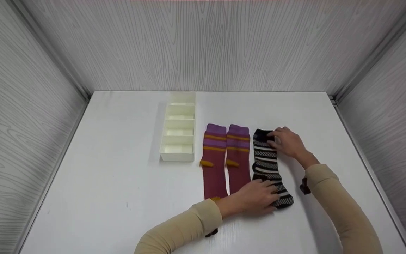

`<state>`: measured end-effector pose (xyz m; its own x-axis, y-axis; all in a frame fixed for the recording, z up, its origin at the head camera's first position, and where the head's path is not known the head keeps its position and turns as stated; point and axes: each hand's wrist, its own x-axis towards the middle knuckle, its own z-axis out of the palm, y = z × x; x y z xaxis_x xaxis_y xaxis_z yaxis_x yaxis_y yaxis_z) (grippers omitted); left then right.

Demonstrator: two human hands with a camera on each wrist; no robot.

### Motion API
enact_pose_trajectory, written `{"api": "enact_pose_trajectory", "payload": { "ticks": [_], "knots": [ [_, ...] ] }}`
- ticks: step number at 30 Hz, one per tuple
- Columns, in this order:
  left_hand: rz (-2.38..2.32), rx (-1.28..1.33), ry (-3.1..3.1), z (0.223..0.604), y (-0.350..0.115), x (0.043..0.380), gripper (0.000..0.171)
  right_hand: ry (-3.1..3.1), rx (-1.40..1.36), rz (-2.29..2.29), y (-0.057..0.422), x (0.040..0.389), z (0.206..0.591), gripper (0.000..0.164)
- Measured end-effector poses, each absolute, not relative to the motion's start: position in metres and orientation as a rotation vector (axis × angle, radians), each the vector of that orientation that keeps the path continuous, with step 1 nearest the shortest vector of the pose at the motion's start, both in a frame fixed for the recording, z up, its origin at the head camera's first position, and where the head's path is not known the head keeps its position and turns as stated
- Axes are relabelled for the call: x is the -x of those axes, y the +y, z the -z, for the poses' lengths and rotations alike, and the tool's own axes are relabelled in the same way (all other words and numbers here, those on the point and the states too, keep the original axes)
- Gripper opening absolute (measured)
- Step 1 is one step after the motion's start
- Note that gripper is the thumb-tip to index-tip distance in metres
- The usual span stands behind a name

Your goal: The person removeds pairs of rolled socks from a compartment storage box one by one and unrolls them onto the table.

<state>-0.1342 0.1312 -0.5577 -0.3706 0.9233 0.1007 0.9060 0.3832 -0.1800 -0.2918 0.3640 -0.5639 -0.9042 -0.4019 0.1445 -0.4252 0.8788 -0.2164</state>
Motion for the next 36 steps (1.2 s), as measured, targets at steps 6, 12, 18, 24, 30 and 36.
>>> {"api": "enact_pose_trajectory", "payload": {
  "ticks": [6, 12, 18, 24, 30, 36],
  "knots": [
    [-0.163, 1.641, -2.501, 0.563, 0.134, 0.134, 0.039, -2.959, -0.636, -0.379, 0.362, 0.293, 0.564, 0.032],
    [-0.139, 1.614, -2.516, 0.563, 0.133, 0.134, 0.034, -2.967, -0.606, -0.415, 0.359, 0.296, 0.566, 0.032],
    [-0.131, 1.611, -2.496, 0.563, 0.133, 0.135, 0.032, -2.988, -0.589, -0.403, 0.355, 0.3, 0.565, 0.031],
    [-0.113, 1.588, -2.465, 0.561, 0.131, 0.137, 0.031, -2.988, -0.594, -0.408, 0.353, 0.304, 0.564, 0.027],
    [-0.1, 1.588, -2.455, 0.559, 0.131, 0.136, 0.03, -2.977, -0.562, -0.52, 0.356, 0.303, 0.557, 0.021],
    [-0.094, 1.585, -2.43, 0.558, 0.134, 0.136, 0.03, -2.929, -0.506, -0.627, 0.365, 0.303, 0.548, 0.018]
  ]
}}
